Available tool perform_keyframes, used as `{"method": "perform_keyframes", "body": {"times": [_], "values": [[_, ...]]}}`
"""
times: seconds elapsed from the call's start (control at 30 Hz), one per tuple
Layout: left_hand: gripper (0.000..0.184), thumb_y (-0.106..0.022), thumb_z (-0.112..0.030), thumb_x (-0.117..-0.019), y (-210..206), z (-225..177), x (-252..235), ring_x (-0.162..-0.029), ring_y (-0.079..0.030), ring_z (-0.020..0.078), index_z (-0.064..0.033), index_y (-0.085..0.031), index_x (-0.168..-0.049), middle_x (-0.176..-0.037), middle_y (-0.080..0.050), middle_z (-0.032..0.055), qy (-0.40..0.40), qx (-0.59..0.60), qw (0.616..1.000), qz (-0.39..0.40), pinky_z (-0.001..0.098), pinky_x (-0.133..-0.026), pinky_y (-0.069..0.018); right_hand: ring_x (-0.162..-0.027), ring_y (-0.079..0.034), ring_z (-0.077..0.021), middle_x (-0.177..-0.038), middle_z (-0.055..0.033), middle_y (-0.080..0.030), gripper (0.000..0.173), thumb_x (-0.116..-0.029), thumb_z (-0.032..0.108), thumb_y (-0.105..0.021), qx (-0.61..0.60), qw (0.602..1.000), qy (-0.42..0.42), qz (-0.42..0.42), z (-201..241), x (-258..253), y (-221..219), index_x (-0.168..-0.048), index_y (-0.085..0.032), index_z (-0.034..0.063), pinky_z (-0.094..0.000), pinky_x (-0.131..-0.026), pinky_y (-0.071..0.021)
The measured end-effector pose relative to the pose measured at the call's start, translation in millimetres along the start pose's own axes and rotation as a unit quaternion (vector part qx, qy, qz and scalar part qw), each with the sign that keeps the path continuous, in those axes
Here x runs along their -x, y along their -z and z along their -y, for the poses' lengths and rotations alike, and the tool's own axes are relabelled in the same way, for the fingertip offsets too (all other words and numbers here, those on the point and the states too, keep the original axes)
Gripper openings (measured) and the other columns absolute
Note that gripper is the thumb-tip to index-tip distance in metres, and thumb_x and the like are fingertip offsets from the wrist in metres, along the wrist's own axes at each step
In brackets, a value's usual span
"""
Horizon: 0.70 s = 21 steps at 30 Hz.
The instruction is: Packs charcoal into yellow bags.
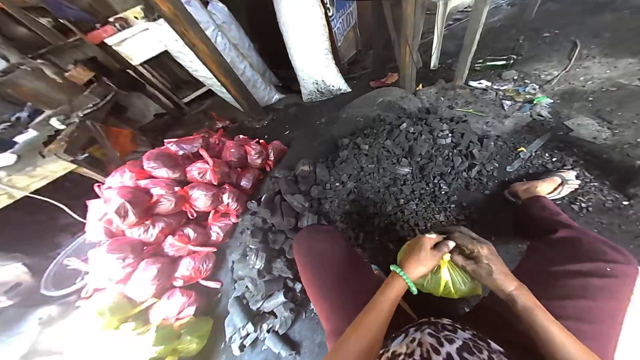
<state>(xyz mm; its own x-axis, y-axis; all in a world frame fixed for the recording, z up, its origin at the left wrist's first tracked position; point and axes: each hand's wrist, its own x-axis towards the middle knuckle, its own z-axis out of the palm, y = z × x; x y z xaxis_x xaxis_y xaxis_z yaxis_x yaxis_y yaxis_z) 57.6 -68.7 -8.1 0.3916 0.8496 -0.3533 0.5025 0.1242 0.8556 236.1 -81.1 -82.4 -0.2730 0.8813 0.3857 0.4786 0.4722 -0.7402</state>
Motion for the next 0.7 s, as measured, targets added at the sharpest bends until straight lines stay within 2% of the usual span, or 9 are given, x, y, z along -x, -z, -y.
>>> {"method": "perform_keyframes", "body": {"times": [0.1,0.17,0.23,0.27,0.33,0.4,0.47,0.53,0.7], "values": [[0.02,-0.049,-0.017,-0.108,-3,-2,3,-0.057,-0.049,0.0043,-0.0036,-0.061,-0.1,-0.074,-0.054,0.0002,0.125,0.32,0.939,-0.026,0.0183,-0.053,-0.0438,-0.104,-0.07,-0.0153,-0.114,-0.0089,-0.073,0.018,-0.0889,0.018,-0.066,-0.036,0.999,-0.021,0.001,5,-1,5,-0.093,-0.076,0.0046,-0.0325,-0.091,-0.058],[0.021,-0.044,-0.014,-0.1087,-1,-6,5,-0.05,-0.047,0.0031,-0.0084,-0.058,-0.095,-0.067,-0.053,-0.0027,0.148,0.454,0.878,-0.037,0.016,-0.048,-0.0439,-0.109,-0.067,-0.0132,-0.118,-0.0082,-0.07,0.022,-0.083,0.025,-0.077,-0.07,0.996,-0.053,0.015,8,-4,14,-0.093,-0.074,0.0054,-0.0306,-0.094,-0.0563],[0.021,-0.042,-0.014,-0.1094,1,-7,7,-0.054,-0.05,0.0036,-0.0078,-0.059,-0.099,-0.071,-0.056,-0.0019,0.132,0.456,0.88,-0.028,0.0165,-0.052,-0.046,-0.103,-0.061,-0.0101,-0.112,-0.0058,-0.064,0.04,-0.0709,0.034,-0.087,-0.084,0.993,-0.076,0.019,12,-6,18,-0.094,-0.071,0.0056,-0.0262,-0.089,-0.0533],[0.022,-0.042,-0.014,-0.1095,1,-7,8,-0.054,-0.05,0.0037,-0.0072,-0.059,-0.097,-0.071,-0.055,-0.0021,0.12,0.431,0.894,-0.019,0.0168,-0.053,-0.0461,-0.095,-0.059,-0.0058,-0.104,-0.0017,-0.062,0.042,-0.0694,0.041,-0.087,-0.083,0.994,-0.075,0.006,14,-6,17,-0.088,-0.07,0.008,-0.0211,-0.083,-0.0516],[0.025,-0.042,-0.014,-0.1093,2,-4,10,-0.053,-0.048,0.0019,-0.0055,-0.061,-0.095,-0.07,-0.056,-0.0032,0.083,0.36,0.929,0.01,0.0165,-0.053,-0.045,-0.084,-0.057,-0.0012,-0.088,0.0017,-0.061,0.039,-0.0815,0.046,-0.078,-0.077,0.995,-0.052,-0.042,19,-6,12,-0.077,-0.069,0.0079,-0.0173,-0.076,-0.049],[0.027,-0.042,-0.012,-0.1095,4,-5,14,-0.055,-0.046,0.0014,0.0017,-0.064,-0.105,-0.079,-0.057,-0.0004,0.029,0.224,0.974,0.027,0.0163,-0.054,-0.0434,-0.074,-0.058,-0.0001,-0.076,0.0019,-0.06,0.038,-0.0938,0.035,-0.066,-0.05,0.994,-0.025,-0.091,23,-7,5,-0.07,-0.069,0.0057,-0.0155,-0.07,-0.0486],[0.029,-0.045,-0.012,-0.1089,10,-16,19,-0.076,-0.056,0.0132,0.0052,-0.069,-0.11,-0.1,-0.062,0.0103,-0.025,-0.005,1.0,0.01,0.0292,-0.071,-0.0486,-0.067,-0.056,-0.0051,-0.068,-0.0009,-0.056,0.039,-0.0956,0.027,-0.061,0.004,0.993,0.013,-0.114,26,-9,0,-0.064,-0.064,0.0051,-0.0192,-0.063,-0.0478],[0.026,-0.052,-0.011,-0.1044,11,-23,19,-0.101,-0.064,0.029,0.0044,-0.073,-0.103,-0.114,-0.065,0.0188,-0.09,-0.162,0.982,-0.027,0.0467,-0.09,-0.0529,-0.064,-0.058,-0.0126,-0.065,-0.0045,-0.058,0.036,-0.093,0.023,-0.06,0.052,0.989,0.045,-0.128,32,-13,2,-0.063,-0.064,0.0041,-0.0269,-0.061,-0.049],[0.017,-0.062,-0.01,-0.0968,20,14,0,-0.078,-0.072,0.0347,0.0034,-0.072,-0.095,-0.094,-0.07,0.0206,-0.255,-0.306,0.895,-0.201,0.0514,-0.063,-0.0586,-0.066,-0.059,-0.0186,-0.066,-0.0059,-0.057,0.037,-0.0958,0.023,-0.057,0.134,0.981,0.077,-0.121,42,-12,33,-0.064,-0.062,0.0048,-0.0333,-0.063,-0.0496]]}}
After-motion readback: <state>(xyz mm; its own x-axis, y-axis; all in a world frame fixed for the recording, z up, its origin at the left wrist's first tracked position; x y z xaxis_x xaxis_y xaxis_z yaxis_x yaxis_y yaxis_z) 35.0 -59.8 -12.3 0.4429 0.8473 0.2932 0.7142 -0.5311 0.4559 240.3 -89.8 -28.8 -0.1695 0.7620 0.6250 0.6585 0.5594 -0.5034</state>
